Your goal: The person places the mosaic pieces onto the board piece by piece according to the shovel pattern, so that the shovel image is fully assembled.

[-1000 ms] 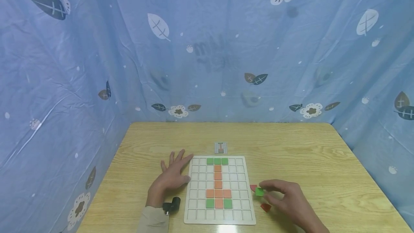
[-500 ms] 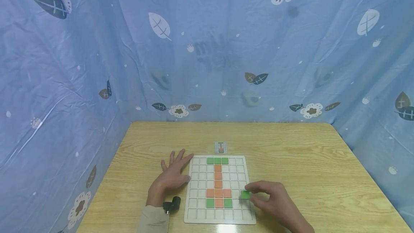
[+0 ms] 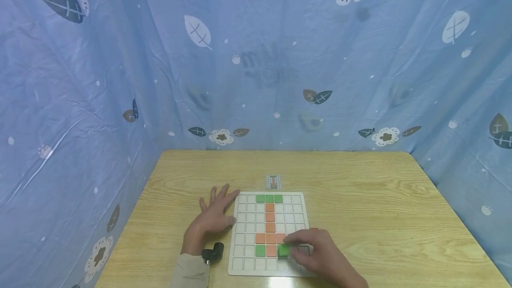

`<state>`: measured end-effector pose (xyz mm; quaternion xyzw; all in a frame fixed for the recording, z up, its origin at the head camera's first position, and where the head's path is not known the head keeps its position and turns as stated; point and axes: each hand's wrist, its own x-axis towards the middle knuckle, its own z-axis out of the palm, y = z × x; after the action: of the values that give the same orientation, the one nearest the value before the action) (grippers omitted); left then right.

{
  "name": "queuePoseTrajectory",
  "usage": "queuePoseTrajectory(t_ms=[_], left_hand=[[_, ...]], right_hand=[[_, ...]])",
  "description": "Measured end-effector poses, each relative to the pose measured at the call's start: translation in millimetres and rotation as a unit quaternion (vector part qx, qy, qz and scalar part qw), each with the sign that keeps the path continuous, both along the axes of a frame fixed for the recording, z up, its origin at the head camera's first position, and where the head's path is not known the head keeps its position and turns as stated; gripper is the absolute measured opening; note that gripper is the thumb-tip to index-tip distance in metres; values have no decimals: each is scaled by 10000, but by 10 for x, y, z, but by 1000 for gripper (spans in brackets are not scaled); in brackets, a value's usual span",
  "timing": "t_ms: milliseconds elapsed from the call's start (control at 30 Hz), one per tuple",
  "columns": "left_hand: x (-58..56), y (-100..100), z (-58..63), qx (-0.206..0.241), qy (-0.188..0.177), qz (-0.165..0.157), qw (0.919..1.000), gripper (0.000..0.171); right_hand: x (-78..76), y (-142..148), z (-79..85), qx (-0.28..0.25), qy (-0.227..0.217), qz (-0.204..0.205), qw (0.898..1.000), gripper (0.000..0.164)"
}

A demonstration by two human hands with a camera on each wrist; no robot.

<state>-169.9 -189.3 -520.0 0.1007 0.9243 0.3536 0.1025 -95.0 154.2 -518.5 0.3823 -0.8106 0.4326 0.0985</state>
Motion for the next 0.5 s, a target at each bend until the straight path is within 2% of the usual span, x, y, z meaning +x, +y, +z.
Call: queuePoseTrajectory(t_ms=[100,200,267,333,433,500], left_hand=[[1,-1,4,1,1,-7,10000,90],[4,-2,5,42,-26,-17,10000,91],[6,-3,5,92,-50,-14,9999,91],[9,-3,6,138,-76,-6,9999,92],[11,-3,5,165,-95,-2,9998,93],[10,-3,6,169,-101,-9,9998,93]], right_hand=[[0,-57,-40,-65,381,169,9991,41],[28,-111,-69,-106,320,281,9990,40],[62,-141,-77,-66,-57,268,9996,38],[105,-168,-64,30,-725,197,9972,34],[152,-193,-50,164,-1604,116,9868,32],[167,-202,-50,202,-1940,165,9807,31]])
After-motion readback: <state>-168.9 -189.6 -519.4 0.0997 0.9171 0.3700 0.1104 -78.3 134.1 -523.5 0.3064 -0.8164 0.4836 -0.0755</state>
